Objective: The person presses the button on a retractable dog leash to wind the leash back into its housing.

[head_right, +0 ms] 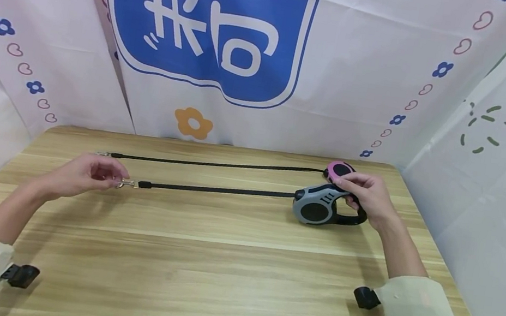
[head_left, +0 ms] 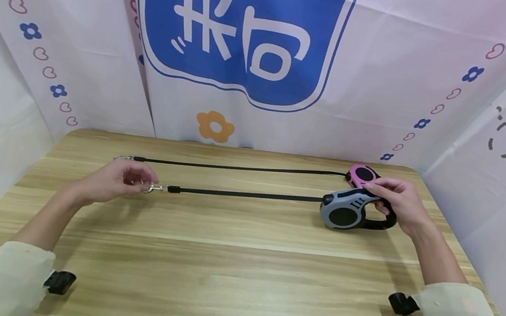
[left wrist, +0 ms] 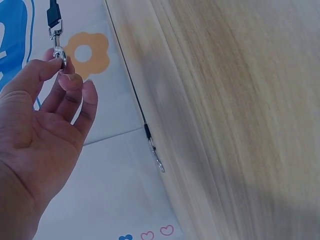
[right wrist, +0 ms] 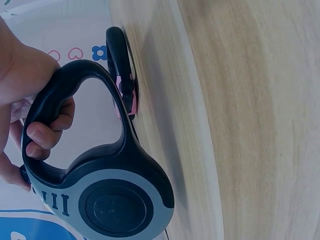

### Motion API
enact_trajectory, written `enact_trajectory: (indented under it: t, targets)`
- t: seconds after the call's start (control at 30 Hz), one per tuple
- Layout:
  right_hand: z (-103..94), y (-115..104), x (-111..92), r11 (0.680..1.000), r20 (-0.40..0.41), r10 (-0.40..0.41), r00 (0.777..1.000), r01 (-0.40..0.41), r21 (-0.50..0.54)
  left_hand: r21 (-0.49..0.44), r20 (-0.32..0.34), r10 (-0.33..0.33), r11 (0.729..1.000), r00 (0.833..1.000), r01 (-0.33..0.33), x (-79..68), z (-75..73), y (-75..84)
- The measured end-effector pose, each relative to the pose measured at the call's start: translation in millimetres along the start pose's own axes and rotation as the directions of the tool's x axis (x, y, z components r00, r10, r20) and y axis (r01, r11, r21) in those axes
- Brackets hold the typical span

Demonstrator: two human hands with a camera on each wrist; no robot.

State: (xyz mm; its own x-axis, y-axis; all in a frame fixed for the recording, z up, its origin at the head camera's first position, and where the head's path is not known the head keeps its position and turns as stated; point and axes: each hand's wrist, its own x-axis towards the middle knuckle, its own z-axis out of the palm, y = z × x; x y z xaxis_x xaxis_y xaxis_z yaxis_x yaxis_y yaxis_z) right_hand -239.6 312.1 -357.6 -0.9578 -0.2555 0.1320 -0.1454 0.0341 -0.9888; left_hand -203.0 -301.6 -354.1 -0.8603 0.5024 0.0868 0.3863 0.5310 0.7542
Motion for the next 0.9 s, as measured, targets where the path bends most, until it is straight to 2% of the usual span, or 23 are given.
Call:
enact_trajectory:
  t: [0.63, 0.9]
  targets:
    - [1.1, -0.3, 0.6, 1.000, -0.006, 0.004, 1.000, -0.004, 0.004, -0.051, -0.002, 0.011, 0.999, 1.000, -0.011, 2.1, 2.2, 0.3]
    - [2.5, 0.2, 1.2, 1.000, -0.006, -0.005, 1.000, 0.005, 0.007, -0.033, 0.000, -0.014, 0.999, 1.000, 0.014, 4.7, 2.1, 2.8]
